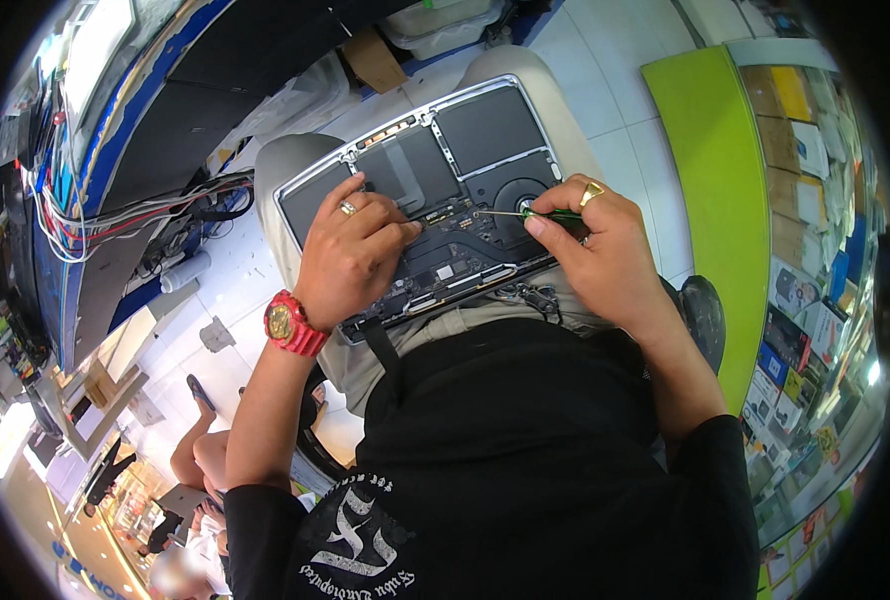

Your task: The person repairs an open laptop on their lap using a screwdriver to manipulate internal components and connects a power adapter.

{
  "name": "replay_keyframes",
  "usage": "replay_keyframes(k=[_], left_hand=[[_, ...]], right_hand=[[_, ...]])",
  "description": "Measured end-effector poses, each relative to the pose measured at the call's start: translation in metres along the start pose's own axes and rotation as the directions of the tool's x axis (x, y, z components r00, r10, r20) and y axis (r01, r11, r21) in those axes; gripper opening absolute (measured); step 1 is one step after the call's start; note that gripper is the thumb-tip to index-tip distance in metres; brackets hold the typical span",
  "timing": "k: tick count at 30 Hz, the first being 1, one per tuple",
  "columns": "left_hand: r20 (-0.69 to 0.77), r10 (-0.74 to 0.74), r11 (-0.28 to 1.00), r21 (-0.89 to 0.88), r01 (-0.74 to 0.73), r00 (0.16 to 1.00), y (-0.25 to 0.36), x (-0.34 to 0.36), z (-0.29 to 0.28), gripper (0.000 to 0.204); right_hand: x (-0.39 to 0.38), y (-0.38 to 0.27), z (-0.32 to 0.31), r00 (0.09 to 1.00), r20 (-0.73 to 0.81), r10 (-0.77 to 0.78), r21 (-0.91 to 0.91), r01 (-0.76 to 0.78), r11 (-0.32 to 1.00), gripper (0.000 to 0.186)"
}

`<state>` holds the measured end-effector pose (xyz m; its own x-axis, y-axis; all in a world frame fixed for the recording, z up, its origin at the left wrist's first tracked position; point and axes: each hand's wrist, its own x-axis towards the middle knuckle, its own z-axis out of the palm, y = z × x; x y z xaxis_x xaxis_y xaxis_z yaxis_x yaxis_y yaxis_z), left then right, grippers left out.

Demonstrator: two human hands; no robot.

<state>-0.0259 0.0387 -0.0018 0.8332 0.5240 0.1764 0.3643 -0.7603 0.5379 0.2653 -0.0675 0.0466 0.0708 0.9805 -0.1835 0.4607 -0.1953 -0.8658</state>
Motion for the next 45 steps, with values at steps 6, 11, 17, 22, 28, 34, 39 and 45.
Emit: replay_keyframes(k=[6,11,17,22,28,34,39,45], left_hand=[[-0.051,-0.055,0.998,-0.002,0.055,0.997,0.007,0.002,0.004,0.013],[-0.127,-0.132,0.991,0.015,0.135,0.983,0.016,0.009,0.014,0.014],[-0.172,-0.268,0.960,0.042,0.279,0.948,0.027,0.015,0.022,0.010],[-0.178,-0.360,0.930,0.007,0.367,0.916,0.035,0.015,0.023,0.010],[-0.184,-0.388,0.919,-0.006,0.394,0.903,0.036,0.015,0.025,0.010],[-0.190,-0.403,0.913,-0.009,0.409,0.895,0.040,0.018,0.024,0.012],[-0.209,-0.410,0.908,-0.006,0.418,0.888,0.039,0.019,0.027,0.015],[-0.183,-0.437,0.896,0.003,0.445,0.881,0.040,0.020,0.025,0.016]], right_hand=[[-0.002,-0.003,-0.010,0.986,0.038,0.164,0.272,-0.168,0.948,0.013],[-0.006,0.004,-0.021,0.975,0.103,0.198,0.389,-0.223,0.894,0.013],[-0.004,-0.002,-0.017,0.977,0.062,0.206,0.435,-0.212,0.875,0.014],[-0.006,0.001,-0.015,0.979,0.053,0.198,0.441,-0.201,0.875,0.014],[-0.005,0.001,-0.015,0.978,0.062,0.201,0.426,-0.208,0.880,0.014],[-0.007,0.001,-0.012,0.976,0.074,0.204,0.429,-0.216,0.877,0.012],[-0.007,-0.006,-0.005,0.978,0.082,0.194,0.429,-0.210,0.879,0.011],[0.002,-0.005,0.001,0.953,0.110,-0.283,-0.022,0.287,0.958,0.022]])
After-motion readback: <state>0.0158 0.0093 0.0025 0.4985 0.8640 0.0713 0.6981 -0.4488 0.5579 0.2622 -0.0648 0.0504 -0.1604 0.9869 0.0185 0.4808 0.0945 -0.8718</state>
